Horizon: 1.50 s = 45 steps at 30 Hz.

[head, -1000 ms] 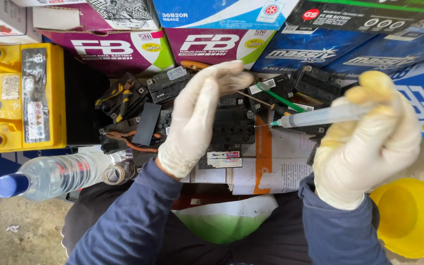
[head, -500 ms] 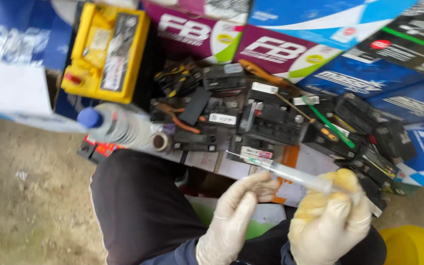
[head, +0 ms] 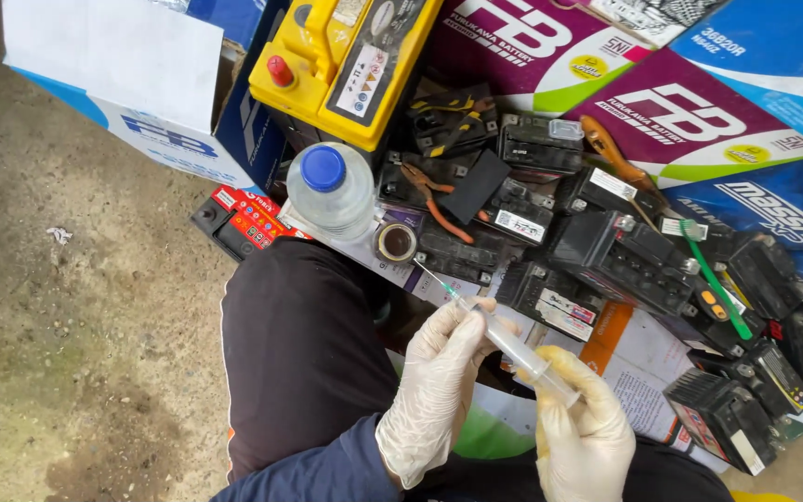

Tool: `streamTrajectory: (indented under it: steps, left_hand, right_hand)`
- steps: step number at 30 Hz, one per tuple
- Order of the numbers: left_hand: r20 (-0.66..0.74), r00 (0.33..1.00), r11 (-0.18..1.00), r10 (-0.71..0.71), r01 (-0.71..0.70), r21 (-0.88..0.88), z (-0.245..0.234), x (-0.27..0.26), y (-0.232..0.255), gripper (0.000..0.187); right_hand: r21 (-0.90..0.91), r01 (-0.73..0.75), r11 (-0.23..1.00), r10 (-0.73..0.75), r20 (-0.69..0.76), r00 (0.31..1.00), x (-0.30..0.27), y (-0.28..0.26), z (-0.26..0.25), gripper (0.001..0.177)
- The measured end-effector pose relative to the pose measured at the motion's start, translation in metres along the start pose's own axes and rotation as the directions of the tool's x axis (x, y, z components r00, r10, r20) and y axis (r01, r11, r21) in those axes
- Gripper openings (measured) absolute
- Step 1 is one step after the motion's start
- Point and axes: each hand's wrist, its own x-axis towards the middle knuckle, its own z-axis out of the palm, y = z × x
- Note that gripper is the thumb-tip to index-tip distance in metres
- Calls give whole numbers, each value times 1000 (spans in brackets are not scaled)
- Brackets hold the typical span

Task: Refilling battery cells with liquid using a syringe

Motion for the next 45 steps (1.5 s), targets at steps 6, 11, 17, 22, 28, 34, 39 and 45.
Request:
streamTrajectory:
  steps: [6, 11, 17, 22, 28, 34, 39, 45]
  left_hand:
    - [-145, 989, 999, 18, -13, 36, -9, 14, 10, 20]
    - [-203, 979, 998, -12, 26, 63, -7, 15, 17, 22]
    - [-206, 978, 1000, 15, -11, 19, -16, 23, 7, 20]
    - [-184, 983, 1000, -15, 16, 4, -5, 22, 20, 21]
    - [-225, 973, 994, -43, 20, -103, -12, 28, 13, 19]
    - [-239, 968, 987, -71, 33, -158, -12, 30, 15, 22]
    - [-265, 960, 987, -90, 50, -156, -12, 33, 18, 22]
    - [-252, 966, 985, -64, 21, -168, -14, 34, 16, 23]
  right_hand:
    - [8, -146, 989, 106, 647, 755, 23, -34, 15, 80]
    - [77, -311, 947, 157, 735, 660, 33, -33, 20, 71]
    - [-12, -342, 940, 248, 712, 656, 43, -32, 27, 84]
    - [35, -427, 904, 269, 729, 630, 48, -28, 29, 68]
    - [112, -487, 866, 274, 709, 649, 46, -29, 47, 70]
    - [132, -500, 856, 313, 636, 705, 47, -22, 47, 64]
    - [126, -513, 849, 353, 588, 728, 46, -23, 52, 61]
    - [109, -471, 875, 336, 563, 755, 43, -21, 60, 54]
